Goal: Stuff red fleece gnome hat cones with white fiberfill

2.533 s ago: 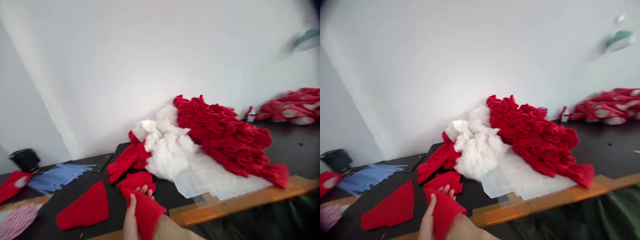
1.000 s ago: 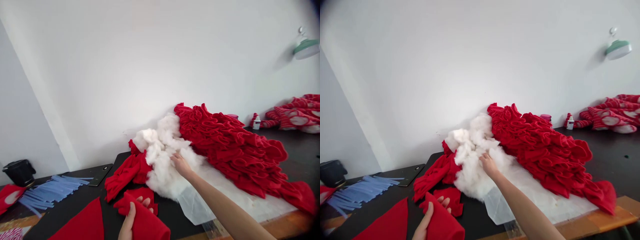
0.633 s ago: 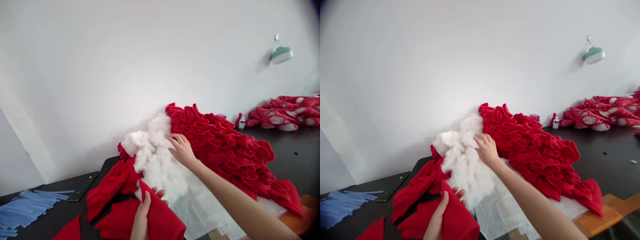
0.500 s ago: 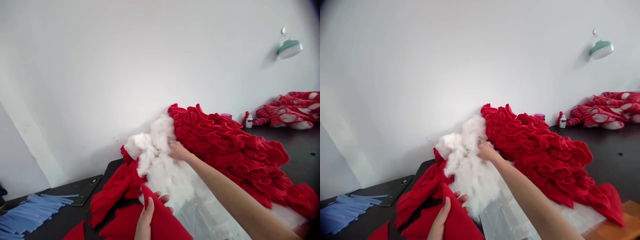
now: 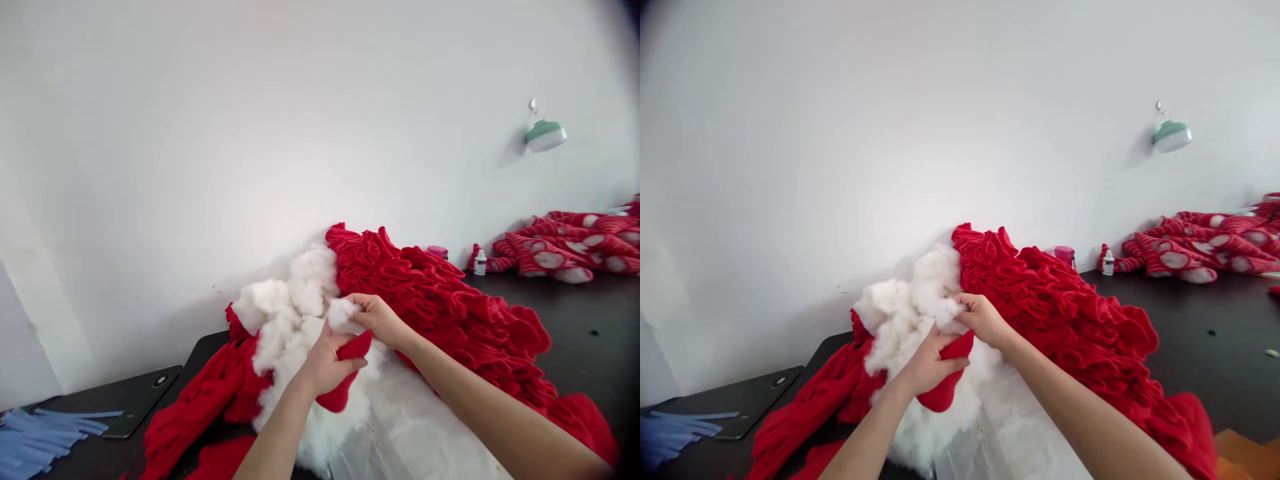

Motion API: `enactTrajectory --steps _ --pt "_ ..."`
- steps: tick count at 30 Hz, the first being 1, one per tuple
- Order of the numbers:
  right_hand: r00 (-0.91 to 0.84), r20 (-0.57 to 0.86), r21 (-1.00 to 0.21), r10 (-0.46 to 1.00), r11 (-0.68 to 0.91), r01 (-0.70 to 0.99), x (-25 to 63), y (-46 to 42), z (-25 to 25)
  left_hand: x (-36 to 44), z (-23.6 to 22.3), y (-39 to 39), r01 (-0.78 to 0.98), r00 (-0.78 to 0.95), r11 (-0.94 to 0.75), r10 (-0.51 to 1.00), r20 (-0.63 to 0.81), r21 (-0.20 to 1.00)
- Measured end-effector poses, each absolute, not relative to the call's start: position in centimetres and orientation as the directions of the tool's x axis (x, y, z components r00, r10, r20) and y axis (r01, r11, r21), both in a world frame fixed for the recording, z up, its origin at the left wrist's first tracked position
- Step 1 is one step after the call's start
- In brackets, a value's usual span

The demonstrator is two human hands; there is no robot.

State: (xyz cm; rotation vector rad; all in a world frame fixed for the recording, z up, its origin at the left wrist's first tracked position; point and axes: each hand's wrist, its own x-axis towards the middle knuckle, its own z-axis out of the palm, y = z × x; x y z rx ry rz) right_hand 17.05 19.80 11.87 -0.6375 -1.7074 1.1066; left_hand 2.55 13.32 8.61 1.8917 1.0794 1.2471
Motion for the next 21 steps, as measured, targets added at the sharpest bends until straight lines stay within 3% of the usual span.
enactTrajectory --steps 7,10,13,15,18,21 --pt "-0.095 0.403 -0.853 0.91 0.335 -0.401 21.1 18.6 12.0 4.2 6.2 12.3 0.099 0.115 -0.337 0.938 0.326 0.936" --pt "-0.07 0.325 -0.848 0.943 0.258 -0.464 21.7 18.3 10.5 4.2 6.5 10.5 -0.146 0.139 -0.173 0.971 0.193 0.974" --pt "-0.141 0.252 -0.859 0.957 0.154 -0.488 21.1 16.6 8.2 5.4 6.2 9.4 -0.45 0.149 0.031 0.988 0.041 0.892" --pt "-0.206 0.222 -0.868 0.953 0.097 -0.486 21.1 15.0 6.7 6.6 5.4 8.8 -0.537 0.106 0.062 0.994 -0.006 0.841" --pt "-0.359 0.208 -0.878 0.91 0.011 -0.479 22.5 12.5 5.1 7.9 3.6 7.4 -0.544 0.093 0.098 0.994 -0.057 0.834" --pt "-0.47 0.169 -0.921 0.866 -0.032 -0.389 23.9 10.4 3.6 8.1 2.0 5.3 -0.457 0.191 0.221 0.97 -0.147 0.862"
